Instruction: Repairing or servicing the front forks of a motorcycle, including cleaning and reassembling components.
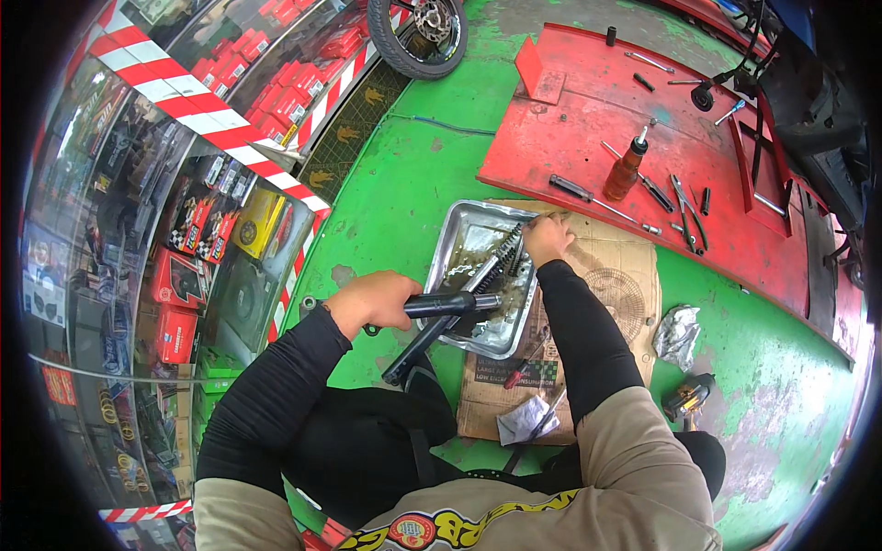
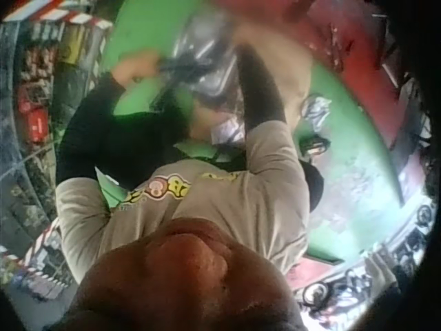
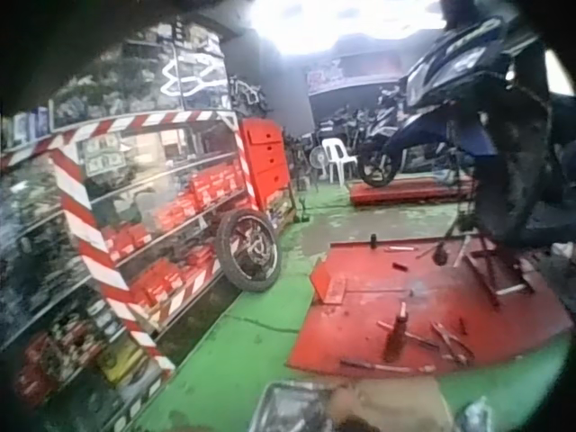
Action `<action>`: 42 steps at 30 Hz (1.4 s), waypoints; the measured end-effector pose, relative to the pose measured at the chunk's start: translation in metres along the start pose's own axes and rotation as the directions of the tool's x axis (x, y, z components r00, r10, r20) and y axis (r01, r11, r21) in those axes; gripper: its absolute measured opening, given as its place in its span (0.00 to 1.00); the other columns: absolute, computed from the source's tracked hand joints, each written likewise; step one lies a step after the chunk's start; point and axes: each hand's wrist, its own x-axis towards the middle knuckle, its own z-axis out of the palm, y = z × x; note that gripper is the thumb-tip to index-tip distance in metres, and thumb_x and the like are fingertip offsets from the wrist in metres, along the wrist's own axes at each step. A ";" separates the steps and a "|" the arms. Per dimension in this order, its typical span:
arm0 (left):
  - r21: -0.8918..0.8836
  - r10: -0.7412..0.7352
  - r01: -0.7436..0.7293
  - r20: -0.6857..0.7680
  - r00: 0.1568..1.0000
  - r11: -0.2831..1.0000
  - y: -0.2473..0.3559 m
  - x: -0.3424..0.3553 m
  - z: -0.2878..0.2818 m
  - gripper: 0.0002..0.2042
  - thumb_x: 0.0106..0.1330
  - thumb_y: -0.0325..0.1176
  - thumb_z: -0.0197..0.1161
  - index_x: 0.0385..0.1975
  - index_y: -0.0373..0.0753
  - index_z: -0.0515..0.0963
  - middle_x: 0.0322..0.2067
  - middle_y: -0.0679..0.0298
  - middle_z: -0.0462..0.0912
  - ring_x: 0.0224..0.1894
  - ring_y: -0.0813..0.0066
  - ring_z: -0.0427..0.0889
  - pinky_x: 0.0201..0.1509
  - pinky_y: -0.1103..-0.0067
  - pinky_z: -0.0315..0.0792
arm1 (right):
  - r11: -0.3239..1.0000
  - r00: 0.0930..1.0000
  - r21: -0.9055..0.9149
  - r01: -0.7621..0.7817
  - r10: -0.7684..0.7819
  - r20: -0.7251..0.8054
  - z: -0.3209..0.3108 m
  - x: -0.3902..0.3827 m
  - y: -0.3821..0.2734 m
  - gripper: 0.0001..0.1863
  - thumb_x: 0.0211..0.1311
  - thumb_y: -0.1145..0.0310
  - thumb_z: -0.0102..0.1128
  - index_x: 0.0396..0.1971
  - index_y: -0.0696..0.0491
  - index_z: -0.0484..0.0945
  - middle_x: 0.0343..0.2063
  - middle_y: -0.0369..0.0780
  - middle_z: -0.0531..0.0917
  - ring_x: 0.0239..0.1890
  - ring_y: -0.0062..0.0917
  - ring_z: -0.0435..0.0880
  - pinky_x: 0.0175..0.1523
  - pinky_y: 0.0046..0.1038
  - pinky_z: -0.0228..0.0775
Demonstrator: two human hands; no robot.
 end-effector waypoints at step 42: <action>0.090 -0.017 0.027 -0.108 0.994 0.996 0.019 -0.008 -0.028 0.19 0.47 0.35 0.69 0.40 0.32 0.81 0.27 0.52 0.85 0.27 0.58 0.85 0.32 0.66 0.77 | 0.477 0.192 0.293 0.829 -0.734 0.651 -0.055 -0.292 0.103 0.16 0.65 0.56 0.55 0.28 0.52 0.82 0.20 0.44 0.83 0.29 0.43 0.85 0.43 0.46 0.72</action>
